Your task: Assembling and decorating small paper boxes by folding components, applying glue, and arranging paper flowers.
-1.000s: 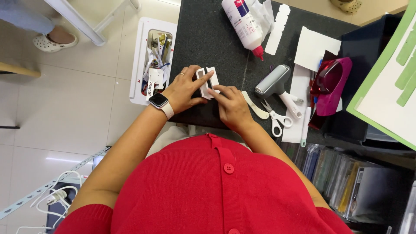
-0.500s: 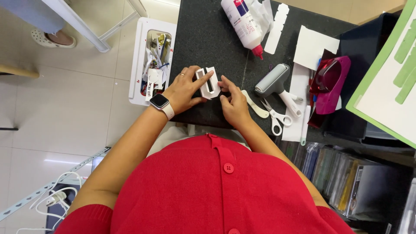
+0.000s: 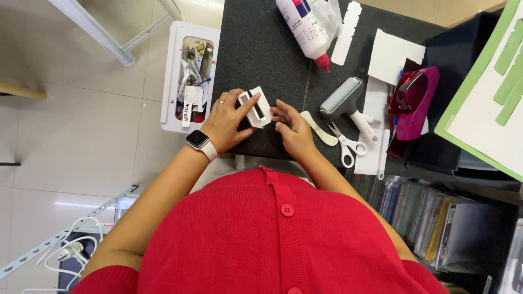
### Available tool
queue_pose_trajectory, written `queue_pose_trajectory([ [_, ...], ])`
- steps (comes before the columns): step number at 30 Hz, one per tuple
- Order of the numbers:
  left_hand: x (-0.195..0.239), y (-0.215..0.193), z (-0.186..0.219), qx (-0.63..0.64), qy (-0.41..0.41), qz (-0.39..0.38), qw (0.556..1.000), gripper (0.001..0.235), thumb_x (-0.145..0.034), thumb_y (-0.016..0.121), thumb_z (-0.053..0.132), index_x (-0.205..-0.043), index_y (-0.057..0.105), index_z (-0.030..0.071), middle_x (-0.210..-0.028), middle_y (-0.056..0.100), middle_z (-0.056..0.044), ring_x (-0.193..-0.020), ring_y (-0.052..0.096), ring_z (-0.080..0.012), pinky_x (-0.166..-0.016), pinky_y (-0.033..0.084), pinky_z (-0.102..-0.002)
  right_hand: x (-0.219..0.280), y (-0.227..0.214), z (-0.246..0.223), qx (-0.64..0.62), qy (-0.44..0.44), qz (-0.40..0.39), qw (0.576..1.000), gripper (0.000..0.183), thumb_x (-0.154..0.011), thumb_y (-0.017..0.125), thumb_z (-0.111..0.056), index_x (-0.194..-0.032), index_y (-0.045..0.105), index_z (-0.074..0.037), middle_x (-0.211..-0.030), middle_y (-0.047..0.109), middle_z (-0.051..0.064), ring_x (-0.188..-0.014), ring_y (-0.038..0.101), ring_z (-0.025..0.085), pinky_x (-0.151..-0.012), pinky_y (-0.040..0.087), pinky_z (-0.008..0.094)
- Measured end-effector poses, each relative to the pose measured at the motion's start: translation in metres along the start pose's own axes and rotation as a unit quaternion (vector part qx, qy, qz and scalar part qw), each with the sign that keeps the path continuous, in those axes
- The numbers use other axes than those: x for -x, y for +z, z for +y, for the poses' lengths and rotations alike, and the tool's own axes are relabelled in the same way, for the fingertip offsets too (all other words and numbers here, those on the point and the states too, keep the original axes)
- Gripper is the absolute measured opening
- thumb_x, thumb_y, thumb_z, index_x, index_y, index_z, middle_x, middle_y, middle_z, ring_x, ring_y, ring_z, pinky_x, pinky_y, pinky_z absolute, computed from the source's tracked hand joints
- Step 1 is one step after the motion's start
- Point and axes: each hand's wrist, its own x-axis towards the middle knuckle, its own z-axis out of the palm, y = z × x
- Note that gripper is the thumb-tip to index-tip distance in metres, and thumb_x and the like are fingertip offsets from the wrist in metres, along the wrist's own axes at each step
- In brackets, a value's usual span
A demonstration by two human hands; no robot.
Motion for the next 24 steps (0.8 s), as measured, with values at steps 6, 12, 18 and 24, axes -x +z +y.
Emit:
queue_pose_trajectory([
  [6,0.008,0.004,-0.003,0.004,-0.007,0.021,1.000,0.103,-0.072,0.090,0.036,-0.160,0.037,0.031,-0.138,0.043,-0.011,-0.126,0.047,-0.0336,-0.102,0.046,-0.044,0.007,0.006,-0.013,-0.051,0.014,-0.014,0.999,0.061,-0.091,0.052,0.007,-0.151,0.047,-0.001,-0.134,0.065,0.023,-0.113,0.068,0.024,-0.086,0.063,0.030],
  [12,0.024,0.004,-0.004,0.004,-0.008,0.037,0.999,0.107,-0.067,0.092,0.039,-0.160,0.039,0.031,-0.139,0.043,-0.013,-0.126,0.047,-0.0344,-0.102,0.045,-0.044,0.011,0.007,-0.020,-0.053,0.033,-0.038,0.997,0.059,-0.091,0.053,0.003,-0.150,0.048,-0.001,-0.130,0.068,0.022,-0.110,0.069,0.022,-0.083,0.063,0.029],
  [18,0.055,0.010,-0.009,-0.011,-0.007,0.104,0.994,0.103,-0.068,0.084,0.063,-0.157,0.045,0.029,-0.134,0.046,-0.013,-0.121,0.049,-0.0345,-0.095,0.045,-0.043,0.012,0.017,-0.012,-0.038,0.048,-0.089,0.994,0.054,-0.093,0.053,-0.002,-0.147,0.054,-0.002,-0.127,0.071,0.021,-0.111,0.070,0.021,-0.080,0.063,0.026],
  [24,0.097,0.008,-0.009,-0.072,-0.022,0.154,0.985,0.099,-0.070,0.072,0.077,-0.156,0.047,0.033,-0.136,0.047,-0.011,-0.122,0.047,-0.0304,-0.098,0.037,-0.042,0.012,0.036,-0.033,-0.022,0.060,-0.150,0.987,0.053,-0.092,0.052,-0.002,-0.144,0.057,-0.001,-0.125,0.072,0.021,-0.110,0.070,0.022,-0.080,0.062,0.026],
])
